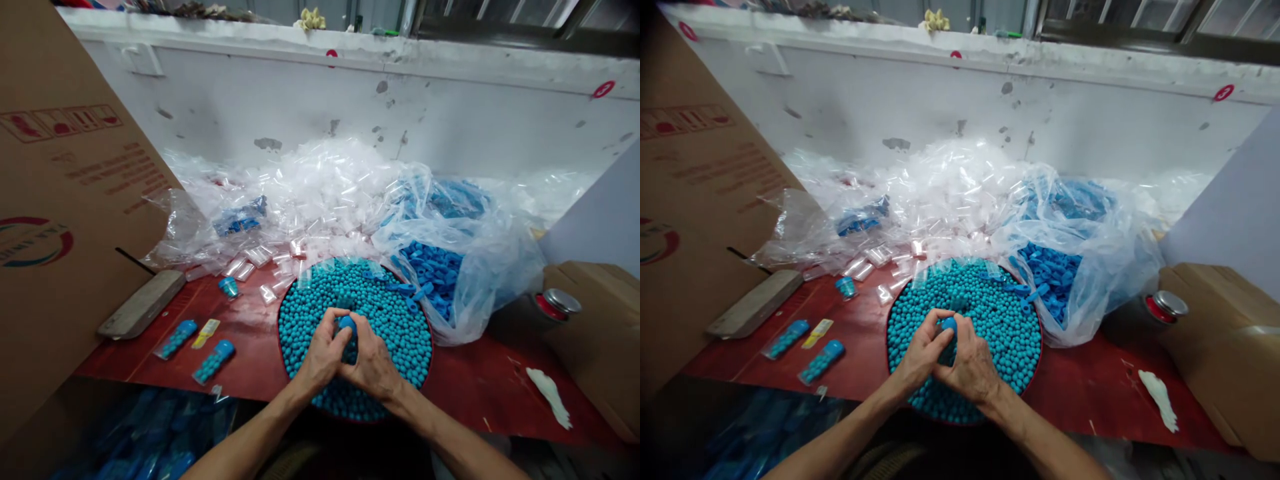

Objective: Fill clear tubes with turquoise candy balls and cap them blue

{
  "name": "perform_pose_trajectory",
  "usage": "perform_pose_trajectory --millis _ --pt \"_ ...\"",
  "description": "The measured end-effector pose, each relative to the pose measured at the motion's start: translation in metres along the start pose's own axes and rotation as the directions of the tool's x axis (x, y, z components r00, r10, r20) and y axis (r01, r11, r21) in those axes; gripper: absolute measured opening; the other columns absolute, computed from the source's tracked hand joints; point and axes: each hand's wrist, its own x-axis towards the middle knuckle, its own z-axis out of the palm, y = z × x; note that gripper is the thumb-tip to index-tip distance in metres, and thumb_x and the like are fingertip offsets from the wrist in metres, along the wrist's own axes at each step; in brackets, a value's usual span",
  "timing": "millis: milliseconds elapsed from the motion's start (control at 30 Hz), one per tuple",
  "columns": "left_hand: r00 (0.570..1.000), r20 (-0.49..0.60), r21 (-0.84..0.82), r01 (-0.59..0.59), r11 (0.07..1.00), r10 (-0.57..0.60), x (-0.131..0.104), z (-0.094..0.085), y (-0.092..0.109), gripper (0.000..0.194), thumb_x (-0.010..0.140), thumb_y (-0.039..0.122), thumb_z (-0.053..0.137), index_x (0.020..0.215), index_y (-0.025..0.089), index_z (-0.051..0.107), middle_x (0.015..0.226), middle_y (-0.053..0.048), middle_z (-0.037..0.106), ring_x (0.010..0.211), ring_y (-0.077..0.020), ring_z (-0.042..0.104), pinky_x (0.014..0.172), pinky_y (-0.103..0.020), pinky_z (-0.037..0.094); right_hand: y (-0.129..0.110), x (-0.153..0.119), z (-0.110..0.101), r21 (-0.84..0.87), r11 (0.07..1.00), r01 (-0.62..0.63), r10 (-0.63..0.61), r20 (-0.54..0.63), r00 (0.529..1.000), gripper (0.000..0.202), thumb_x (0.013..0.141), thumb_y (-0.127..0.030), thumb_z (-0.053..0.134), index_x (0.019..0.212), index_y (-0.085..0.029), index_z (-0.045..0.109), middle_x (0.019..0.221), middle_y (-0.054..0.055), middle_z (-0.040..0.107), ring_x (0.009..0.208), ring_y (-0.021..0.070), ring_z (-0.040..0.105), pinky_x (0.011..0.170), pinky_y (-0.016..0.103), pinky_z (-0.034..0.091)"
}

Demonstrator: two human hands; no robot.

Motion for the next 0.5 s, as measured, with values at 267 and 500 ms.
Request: perform_pose_trajectory --millis 267,500 --pt "0.949 -0.287 0.556 0.056 0.829 0.129 -0.020 -0.113 -0.001 0.033 0.078 0.034 0.041 0.107 0.019 0.045 0.093 -0.004 0.057 0.083 -0.0187 0.054 0.075 -0.032 0.043 0.016 0.012 -0.018 -0.115 0.993 -0.002 0.023 0.183 0.983 0.046 0.080 -0.033 0.048 0.123 -0.019 0.039 0.108 0.010 0.053 0.097 0.0223 0.054 0.078 0.035 0.046" --pt "0.872 -0.278 0.896 0.084 0.436 0.403 -0.014 -0.107 -0.004 0.033 0.080 0.032 0.036 0.104 0.017 0.052 0.096 -0.009 0.060 0.087 -0.0232 0.056 0.080 -0.035 0.041 0.076 0.035 -0.072 -0.457 0.874 -0.164 0.221 0.074 0.972 0.029 0.085 -0.017 0.035 0.108 -0.022 0.054 0.102 0.005 0.057 0.092 0.0157 0.055 0.076 0.024 0.042"
